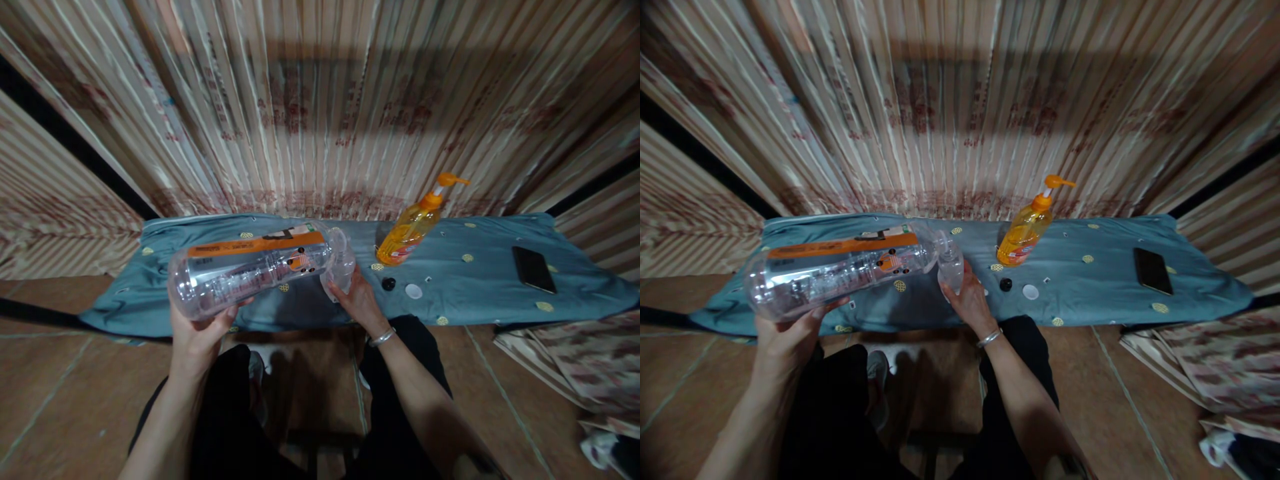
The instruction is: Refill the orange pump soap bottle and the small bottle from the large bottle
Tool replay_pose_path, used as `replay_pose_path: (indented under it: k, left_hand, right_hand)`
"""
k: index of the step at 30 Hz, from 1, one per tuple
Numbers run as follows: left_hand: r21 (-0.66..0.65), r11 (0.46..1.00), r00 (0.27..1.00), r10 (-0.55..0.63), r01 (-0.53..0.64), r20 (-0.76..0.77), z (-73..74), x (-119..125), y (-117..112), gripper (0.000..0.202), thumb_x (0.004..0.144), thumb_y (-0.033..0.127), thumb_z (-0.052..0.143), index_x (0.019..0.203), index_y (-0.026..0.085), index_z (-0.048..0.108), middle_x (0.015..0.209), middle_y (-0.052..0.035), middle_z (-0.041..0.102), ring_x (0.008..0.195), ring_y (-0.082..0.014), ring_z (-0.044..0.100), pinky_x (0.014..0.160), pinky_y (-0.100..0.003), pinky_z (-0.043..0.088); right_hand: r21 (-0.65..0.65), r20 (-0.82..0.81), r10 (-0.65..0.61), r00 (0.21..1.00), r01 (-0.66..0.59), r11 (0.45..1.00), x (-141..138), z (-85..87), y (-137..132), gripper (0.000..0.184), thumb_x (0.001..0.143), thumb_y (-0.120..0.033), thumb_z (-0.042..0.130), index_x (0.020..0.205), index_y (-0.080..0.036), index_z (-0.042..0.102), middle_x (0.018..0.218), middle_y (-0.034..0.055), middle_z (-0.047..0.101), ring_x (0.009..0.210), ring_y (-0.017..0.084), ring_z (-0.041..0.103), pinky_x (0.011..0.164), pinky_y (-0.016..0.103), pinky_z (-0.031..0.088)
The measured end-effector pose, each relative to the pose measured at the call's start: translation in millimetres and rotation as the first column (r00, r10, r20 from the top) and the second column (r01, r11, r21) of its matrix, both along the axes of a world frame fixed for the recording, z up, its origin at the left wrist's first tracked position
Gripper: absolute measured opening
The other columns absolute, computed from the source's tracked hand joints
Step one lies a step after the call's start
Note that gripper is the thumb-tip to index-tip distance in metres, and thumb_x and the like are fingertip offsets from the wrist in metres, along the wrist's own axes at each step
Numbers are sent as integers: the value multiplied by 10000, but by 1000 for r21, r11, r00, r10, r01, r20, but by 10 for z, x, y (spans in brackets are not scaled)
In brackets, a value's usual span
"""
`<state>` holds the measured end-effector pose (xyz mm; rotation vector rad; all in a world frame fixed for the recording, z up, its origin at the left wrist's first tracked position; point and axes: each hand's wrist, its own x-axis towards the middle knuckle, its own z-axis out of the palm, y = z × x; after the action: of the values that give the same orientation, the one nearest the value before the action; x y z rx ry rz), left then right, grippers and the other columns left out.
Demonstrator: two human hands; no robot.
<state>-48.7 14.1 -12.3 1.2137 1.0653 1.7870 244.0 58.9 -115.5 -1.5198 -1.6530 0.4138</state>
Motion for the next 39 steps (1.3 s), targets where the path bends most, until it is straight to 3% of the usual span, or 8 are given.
replay_pose_path:
  k: [3, 9, 17, 21, 26, 34, 39]
  left_hand:
    - [3, 1000, 1000, 4, -4, 4, -2, 6, 3, 923, 595, 353, 1016, 1431, 289, 632, 1165, -89, 692, 801, -205, 722, 713, -415, 701]
    - [-5, 1000, 1000, 9, -9, -11, -11, -2, -6, 912, 603, 389, 1015, 1423, 268, 632, 1178, -100, 700, 856, -257, 752, 858, -573, 684]
    - [-22, 1000, 1000, 3, -2, 27, 49, 25, -1, 877, 534, 371, 1039, 1335, 266, 698, 1120, -80, 698, 825, -223, 732, 742, -459, 709]
    - [-30, 1000, 999, 5, -3, 52, 63, 36, -3, 894, 504, 360, 1047, 1324, 267, 703, 1092, -70, 712, 792, -219, 730, 747, -456, 709]
    - [4, 1000, 1000, -11, 11, 6, 34, 27, -5, 838, 611, 373, 1006, 1367, 256, 665, 1063, -72, 740, 855, -257, 756, 863, -527, 689]
    - [15, 1000, 1000, -2, 2, 3, 24, 19, 8, 846, 594, 376, 1016, 1357, 242, 676, 1054, -72, 740, 803, -242, 753, 821, -519, 698]
    - [8, 1000, 1000, -8, 8, -7, 42, 27, 8, 825, 603, 372, 1011, 1347, 251, 675, 1072, -74, 745, 794, -212, 735, 780, -444, 704]
  right_hand:
    - [-8, -1, 3, 1000, -3, 1000, 8, -11, 0, 686, 935, -508, 659, 1506, -156, 512, 1357, 224, 738, 1211, 388, 746, 1019, 590, 612]
    - [-6, -2, 5, 1000, -5, 1000, 17, -50, 15, 730, 925, -504, 652, 1535, -142, 480, 1395, 233, 714, 1261, 396, 723, 1057, 599, 589]
    - [-18, -21, 3, 1000, -4, 1000, 15, -50, 11, 724, 920, -500, 663, 1528, -147, 489, 1370, 221, 729, 1227, 399, 735, 1039, 615, 592]
    - [-2, -33, 11, 999, -11, 1000, 14, -50, 9, 698, 921, -495, 668, 1524, -185, 498, 1405, 204, 716, 1252, 384, 727, 1046, 598, 595]
    - [3, -11, 0, 1000, 0, 1000, 9, -60, 15, 697, 923, -493, 656, 1511, -151, 504, 1373, 220, 730, 1238, 387, 733, 1041, 592, 598]
    - [3, -13, 16, 1000, -16, 1000, 15, -34, 11, 705, 934, -502, 645, 1519, -137, 497, 1395, 227, 715, 1255, 379, 725, 1066, 591, 588]
    - [4, -15, 16, 1000, -16, 1000, 15, -46, 5, 689, 942, -489, 644, 1543, -189, 487, 1389, 206, 722, 1253, 374, 727, 1062, 591, 587]
